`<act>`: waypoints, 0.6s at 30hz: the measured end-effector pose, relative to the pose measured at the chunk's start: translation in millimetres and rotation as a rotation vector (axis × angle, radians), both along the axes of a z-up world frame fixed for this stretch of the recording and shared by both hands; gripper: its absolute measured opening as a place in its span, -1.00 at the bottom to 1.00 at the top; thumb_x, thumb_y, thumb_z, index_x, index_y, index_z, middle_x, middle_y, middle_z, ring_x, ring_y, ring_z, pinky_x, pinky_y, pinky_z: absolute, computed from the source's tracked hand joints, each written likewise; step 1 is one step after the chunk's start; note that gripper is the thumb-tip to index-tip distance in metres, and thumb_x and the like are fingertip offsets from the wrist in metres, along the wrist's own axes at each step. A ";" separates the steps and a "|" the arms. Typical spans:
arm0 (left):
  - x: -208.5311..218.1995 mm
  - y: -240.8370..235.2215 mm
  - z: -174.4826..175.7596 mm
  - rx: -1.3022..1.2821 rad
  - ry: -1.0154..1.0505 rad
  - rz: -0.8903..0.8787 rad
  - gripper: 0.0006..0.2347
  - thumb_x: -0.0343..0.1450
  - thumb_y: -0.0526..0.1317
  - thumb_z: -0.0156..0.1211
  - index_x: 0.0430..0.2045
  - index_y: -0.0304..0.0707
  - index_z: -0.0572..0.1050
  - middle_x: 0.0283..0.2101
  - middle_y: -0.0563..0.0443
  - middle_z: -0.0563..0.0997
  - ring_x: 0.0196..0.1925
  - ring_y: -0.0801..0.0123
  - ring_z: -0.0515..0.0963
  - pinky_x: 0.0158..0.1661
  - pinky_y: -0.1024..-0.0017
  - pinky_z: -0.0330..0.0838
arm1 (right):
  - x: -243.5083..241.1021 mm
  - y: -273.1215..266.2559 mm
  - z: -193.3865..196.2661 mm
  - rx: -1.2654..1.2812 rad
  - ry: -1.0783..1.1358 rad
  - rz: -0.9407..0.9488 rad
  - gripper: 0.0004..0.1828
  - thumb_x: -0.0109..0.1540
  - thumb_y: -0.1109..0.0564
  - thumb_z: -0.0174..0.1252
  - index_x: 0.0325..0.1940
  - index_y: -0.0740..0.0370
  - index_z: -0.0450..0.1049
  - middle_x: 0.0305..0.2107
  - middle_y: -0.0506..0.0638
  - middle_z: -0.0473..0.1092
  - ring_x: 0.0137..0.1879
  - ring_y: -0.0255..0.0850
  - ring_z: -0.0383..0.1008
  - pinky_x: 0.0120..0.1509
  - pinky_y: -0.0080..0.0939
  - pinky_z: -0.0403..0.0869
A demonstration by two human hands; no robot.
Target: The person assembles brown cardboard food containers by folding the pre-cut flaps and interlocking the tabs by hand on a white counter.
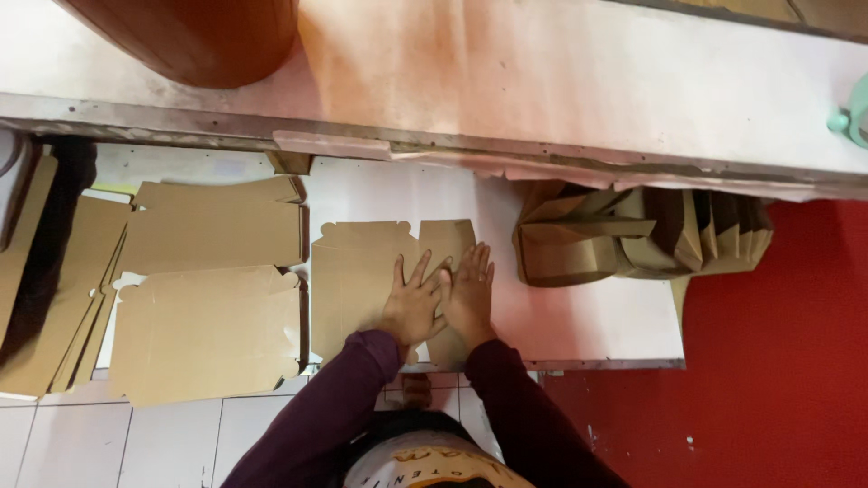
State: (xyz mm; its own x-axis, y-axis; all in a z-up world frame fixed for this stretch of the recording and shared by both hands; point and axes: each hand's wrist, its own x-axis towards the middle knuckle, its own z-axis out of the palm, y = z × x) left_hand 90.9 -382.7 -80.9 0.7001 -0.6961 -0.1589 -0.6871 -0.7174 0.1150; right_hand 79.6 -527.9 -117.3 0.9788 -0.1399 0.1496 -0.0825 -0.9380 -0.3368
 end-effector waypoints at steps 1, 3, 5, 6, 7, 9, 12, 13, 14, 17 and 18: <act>1.3 0.1 5.2 0.001 -0.001 0.011 -0.36 0.44 0.24 -0.33 0.45 0.13 -0.04 0.57 0.20 -0.15 0.57 -0.02 -0.31 0.34 -0.42 -0.45 | 1.3 0.6 2.5 0.001 -0.001 0.011 -0.17 0.38 -0.12 -0.05 0.48 0.59 -0.08 0.42 0.56 -0.09 0.58 0.37 -0.20 0.56 0.37 -0.10; 0.2 -0.1 14.9 0.045 0.010 -0.018 -0.36 0.44 0.21 -0.36 0.46 0.06 -0.06 0.57 0.18 -0.17 0.57 -0.03 -0.36 0.35 -0.42 -0.49 | -1.1 1.4 6.9 0.045 0.057 -0.008 -0.21 0.41 -0.09 -0.16 0.51 0.57 -0.13 0.44 0.54 -0.15 0.60 0.34 -0.28 0.59 0.33 -0.19; -0.3 2.9 19.0 0.024 0.034 -0.010 -0.36 0.45 0.21 -0.35 0.47 0.05 -0.08 0.57 0.17 -0.18 0.57 -0.03 -0.35 0.36 -0.40 -0.51 | 0.1 1.3 10.3 0.096 0.086 -0.013 -0.23 0.41 -0.07 -0.16 0.52 0.54 -0.14 0.45 0.53 -0.17 0.61 0.32 -0.30 0.59 0.31 -0.22; -0.6 3.2 21.4 0.002 0.054 -0.007 -0.36 0.46 0.20 -0.34 0.47 0.04 -0.11 0.57 0.16 -0.18 0.58 -0.03 -0.35 0.37 -0.37 -0.53 | 0.2 0.1 12.5 0.146 0.112 -0.024 -0.24 0.40 -0.05 -0.17 0.54 0.51 -0.16 0.46 0.51 -0.19 0.61 0.30 -0.33 0.60 0.29 -0.25; -0.2 3.9 24.8 0.001 0.053 -0.008 -0.36 0.46 0.20 -0.34 0.47 0.04 -0.11 0.57 0.16 -0.18 0.58 -0.03 -0.35 0.37 -0.37 -0.53 | -0.3 -3.7 13.5 0.145 0.111 -0.025 -0.24 0.40 -0.05 -0.17 0.54 0.51 -0.16 0.46 0.51 -0.19 0.61 0.30 -0.33 0.60 0.29 -0.25; -1.6 5.4 31.6 -0.087 0.107 0.011 -0.36 0.47 0.22 -0.28 0.46 0.05 -0.09 0.56 0.13 -0.14 0.58 0.00 -0.32 0.38 -0.33 -0.54 | -3.7 -11.0 15.4 0.369 0.052 -0.008 -0.27 0.37 0.15 -0.08 0.56 0.46 -0.16 0.46 0.50 -0.18 0.60 0.32 -0.30 0.58 0.32 -0.26; 6.7 7.9 2.2 -0.369 0.212 0.058 -0.39 0.49 0.14 -0.13 0.44 -0.06 0.02 0.52 -0.01 0.05 0.58 0.03 -0.18 0.41 -0.17 -0.52 | -8.8 -33.4 15.9 0.599 0.070 -0.028 -0.28 0.29 0.35 -0.16 0.57 0.27 -0.04 0.49 0.34 -0.13 0.61 0.14 -0.23 0.66 0.11 -0.22; 6.9 15.5 8.5 -0.368 0.208 0.057 -0.39 0.49 0.14 -0.13 0.44 -0.06 0.02 0.52 -0.01 0.05 0.58 0.03 -0.18 0.41 -0.17 -0.52 | -10.8 -30.3 39.1 0.600 0.065 -0.028 -0.28 0.29 0.35 -0.16 0.57 0.27 -0.04 0.49 0.34 -0.13 0.61 0.14 -0.23 0.66 0.11 -0.22; 7.3 22.8 15.0 -0.480 0.228 0.086 -0.42 0.47 0.02 0.00 0.41 -0.08 0.09 0.52 -0.09 0.05 0.56 -0.09 -0.14 0.40 -0.20 -0.41 | -12.7 -27.6 62.5 0.673 0.079 -0.031 -0.26 0.26 0.36 -0.15 0.57 0.19 0.00 0.48 0.24 -0.06 0.61 0.05 -0.17 0.66 0.06 -0.20; 9.5 51.0 34.0 -0.466 0.206 0.080 -0.42 0.45 0.00 0.09 0.40 -0.04 0.13 0.53 -0.11 0.00 0.55 -0.16 -0.16 0.38 -0.25 -0.38 | -4.8 -51.1 71.6 0.803 0.047 -0.040 -0.25 0.20 0.40 -0.12 0.51 0.17 0.15 0.43 0.20 0.08 0.57 0.01 -0.04 0.65 0.03 -0.10; 9.9 61.8 39.6 -0.344 0.164 0.049 -0.39 0.46 0.10 0.06 0.42 0.01 0.11 0.55 -0.06 -0.05 0.57 -0.12 -0.23 0.38 -0.26 -0.46 | -0.5 -63.8 63.7 0.857 0.005 -0.044 -0.27 0.17 0.45 -0.10 0.46 0.24 0.24 0.39 0.26 0.15 0.54 0.06 0.04 0.64 0.05 -0.03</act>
State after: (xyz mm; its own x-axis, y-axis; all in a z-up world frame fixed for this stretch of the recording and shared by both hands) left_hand 100.8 -321.0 -41.3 0.7183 -0.6949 -0.0342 -0.6057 -0.6488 0.4606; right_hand 79.1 -591.7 -53.6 0.9701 -0.2407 -0.0299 -0.1169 -0.3559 -0.9272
